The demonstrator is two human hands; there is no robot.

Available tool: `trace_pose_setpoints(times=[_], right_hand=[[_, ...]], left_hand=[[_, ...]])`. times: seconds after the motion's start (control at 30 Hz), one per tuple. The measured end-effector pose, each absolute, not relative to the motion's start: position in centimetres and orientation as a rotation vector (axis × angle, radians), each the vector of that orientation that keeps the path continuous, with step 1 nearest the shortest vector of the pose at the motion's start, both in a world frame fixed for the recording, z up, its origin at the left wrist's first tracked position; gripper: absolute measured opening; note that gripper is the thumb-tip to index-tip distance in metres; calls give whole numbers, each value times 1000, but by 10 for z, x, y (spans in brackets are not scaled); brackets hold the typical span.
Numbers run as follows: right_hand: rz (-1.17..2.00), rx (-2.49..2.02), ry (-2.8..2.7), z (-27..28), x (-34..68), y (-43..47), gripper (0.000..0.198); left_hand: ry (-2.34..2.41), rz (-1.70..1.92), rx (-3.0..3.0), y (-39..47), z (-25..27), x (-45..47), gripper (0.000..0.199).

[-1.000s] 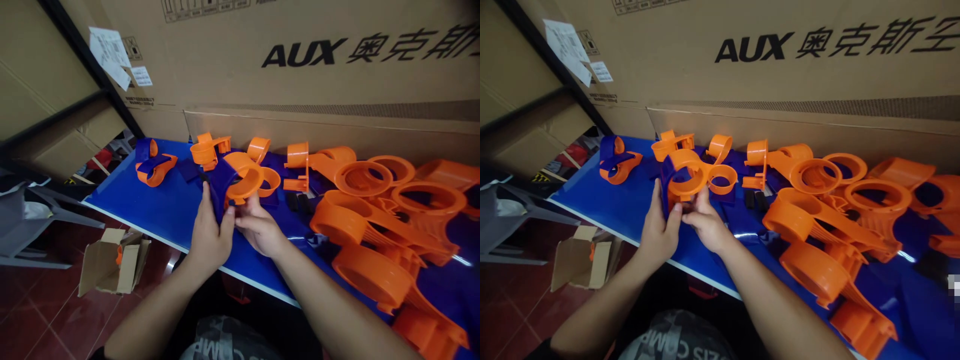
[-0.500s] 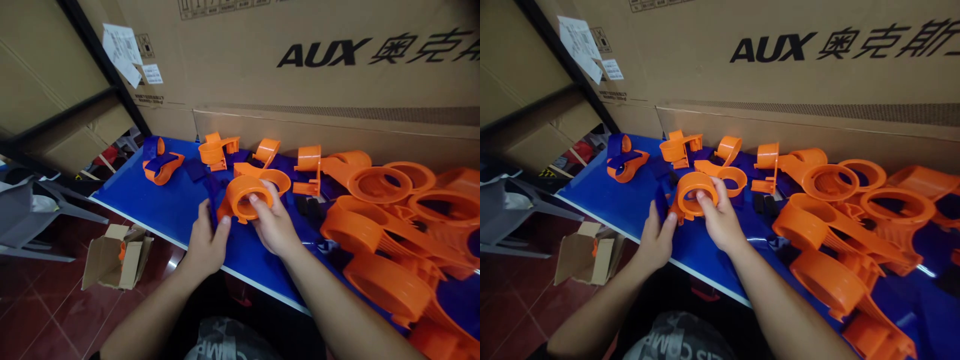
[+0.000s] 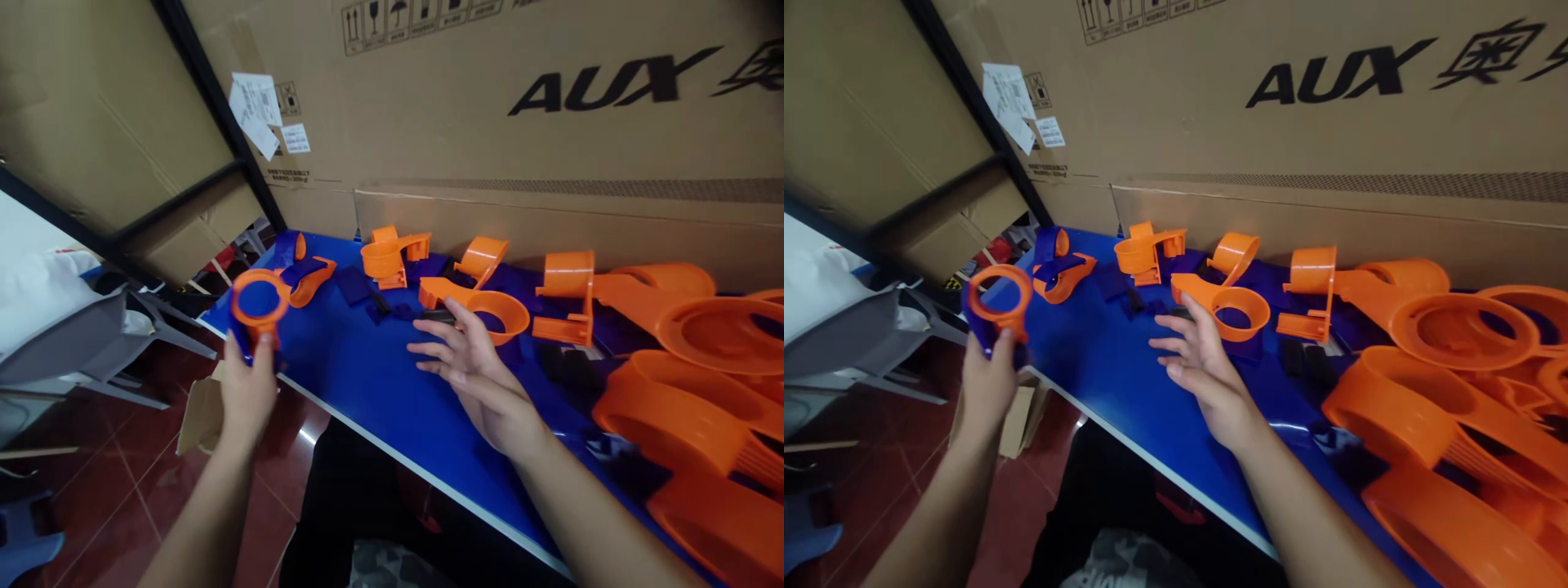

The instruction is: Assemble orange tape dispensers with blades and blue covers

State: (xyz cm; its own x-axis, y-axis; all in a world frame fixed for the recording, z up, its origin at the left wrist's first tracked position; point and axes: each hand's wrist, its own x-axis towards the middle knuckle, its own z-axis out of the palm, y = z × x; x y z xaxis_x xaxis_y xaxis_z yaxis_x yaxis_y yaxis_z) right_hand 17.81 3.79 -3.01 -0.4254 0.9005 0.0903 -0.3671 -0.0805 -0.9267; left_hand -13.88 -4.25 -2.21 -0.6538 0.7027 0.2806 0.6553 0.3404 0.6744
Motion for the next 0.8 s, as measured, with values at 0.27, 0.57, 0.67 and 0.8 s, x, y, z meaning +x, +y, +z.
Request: trace_pose_setpoints(times=[0.27,0.57,0.67,0.8], right_hand=[[1657,-691,-1325,-33,176,40,75],[1557,-714,-1229,-31,177,43,65],[1501,-707,-1165,-28,177,44,59],[1424,-690,-1113,-25,178,45,52]], left_hand=[[3000,637,1198,52,0,-248,83],[2889,710,1360,99,-19,-242,77],[2888,793,1354,86,-18,-242,69],[2930,1185,1388,39,-31,-204,68]])
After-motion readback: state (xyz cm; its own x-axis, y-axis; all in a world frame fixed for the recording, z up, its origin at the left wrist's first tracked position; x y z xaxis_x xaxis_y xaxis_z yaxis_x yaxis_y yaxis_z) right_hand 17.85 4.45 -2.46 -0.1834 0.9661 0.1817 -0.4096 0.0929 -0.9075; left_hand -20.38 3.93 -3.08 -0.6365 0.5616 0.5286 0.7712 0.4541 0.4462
